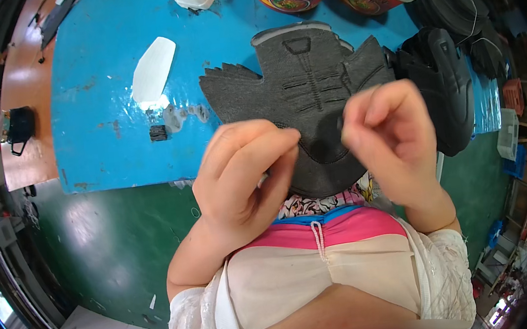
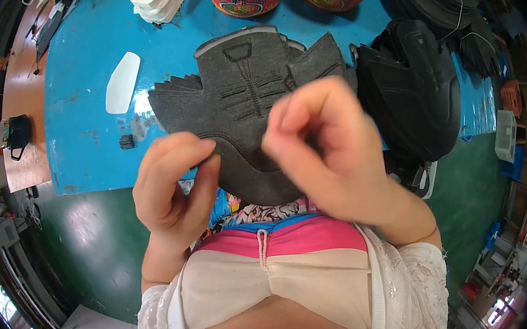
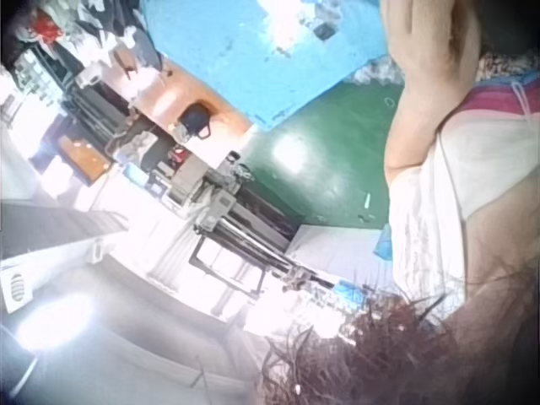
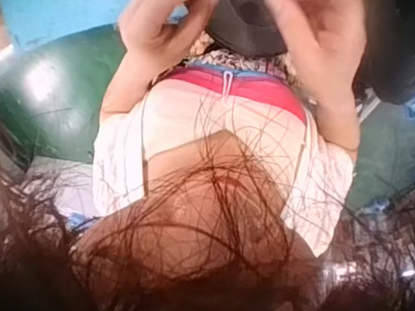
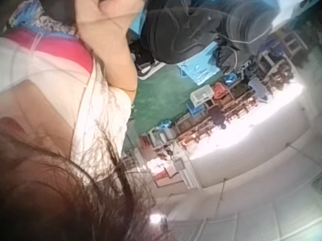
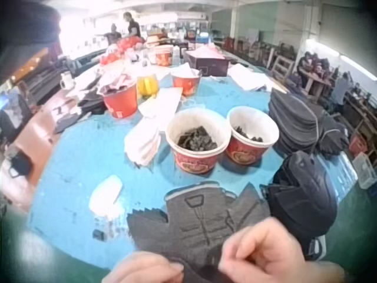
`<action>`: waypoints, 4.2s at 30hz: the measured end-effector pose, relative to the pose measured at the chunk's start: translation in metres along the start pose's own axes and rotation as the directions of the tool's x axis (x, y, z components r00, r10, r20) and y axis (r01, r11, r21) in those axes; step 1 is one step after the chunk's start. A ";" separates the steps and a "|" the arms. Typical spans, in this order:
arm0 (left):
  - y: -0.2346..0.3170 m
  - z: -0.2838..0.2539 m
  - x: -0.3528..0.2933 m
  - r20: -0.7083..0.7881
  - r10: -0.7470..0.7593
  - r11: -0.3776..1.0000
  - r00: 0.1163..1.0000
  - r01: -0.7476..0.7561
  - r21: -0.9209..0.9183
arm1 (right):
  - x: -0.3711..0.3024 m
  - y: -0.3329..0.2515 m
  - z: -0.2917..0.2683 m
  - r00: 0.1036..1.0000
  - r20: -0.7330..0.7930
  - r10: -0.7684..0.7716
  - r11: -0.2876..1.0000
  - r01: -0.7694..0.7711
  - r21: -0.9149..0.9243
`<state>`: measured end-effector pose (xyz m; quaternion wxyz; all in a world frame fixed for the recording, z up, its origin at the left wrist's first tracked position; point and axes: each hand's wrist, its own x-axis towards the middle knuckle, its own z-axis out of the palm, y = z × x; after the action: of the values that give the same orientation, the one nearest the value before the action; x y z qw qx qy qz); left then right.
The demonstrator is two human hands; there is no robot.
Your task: The person attaches small plastic inserts into the slots of shoe upper panels by hand, pressing them into place across multiple panels.
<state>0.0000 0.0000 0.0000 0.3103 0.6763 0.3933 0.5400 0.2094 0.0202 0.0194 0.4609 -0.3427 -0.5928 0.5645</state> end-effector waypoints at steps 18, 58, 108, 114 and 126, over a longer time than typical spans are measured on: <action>-0.009 0.009 0.005 -0.005 0.124 0.928 0.992 -0.114 0.354 | 0.038 0.000 0.006 0.993 0.097 -0.068 0.877 0.106 -0.468; -0.007 0.002 0.012 0.387 0.086 0.762 0.918 -0.311 0.568 | 0.042 0.008 -0.012 0.916 0.231 -0.329 0.486 0.373 -0.790; -0.051 -0.019 -0.118 -0.144 -0.458 0.830 0.877 0.480 0.285 | -0.021 0.020 -0.026 0.835 -0.550 0.020 0.901 -0.253 -0.351; -0.081 -0.024 -0.125 0.113 -0.241 0.841 0.964 0.149 0.520 | -0.024 0.018 -0.037 0.815 -0.545 0.198 0.943 -0.309 -0.120; -0.109 -0.019 -0.141 0.206 -0.319 0.827 0.925 0.166 0.537 | -0.042 0.004 -0.016 0.684 -0.600 -0.414 0.907 0.364 -0.212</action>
<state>-0.0555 -0.0683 -0.1561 0.2406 0.7487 0.5563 0.2684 0.2385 -0.0128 0.0082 0.7285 -0.3956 -0.4828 0.2823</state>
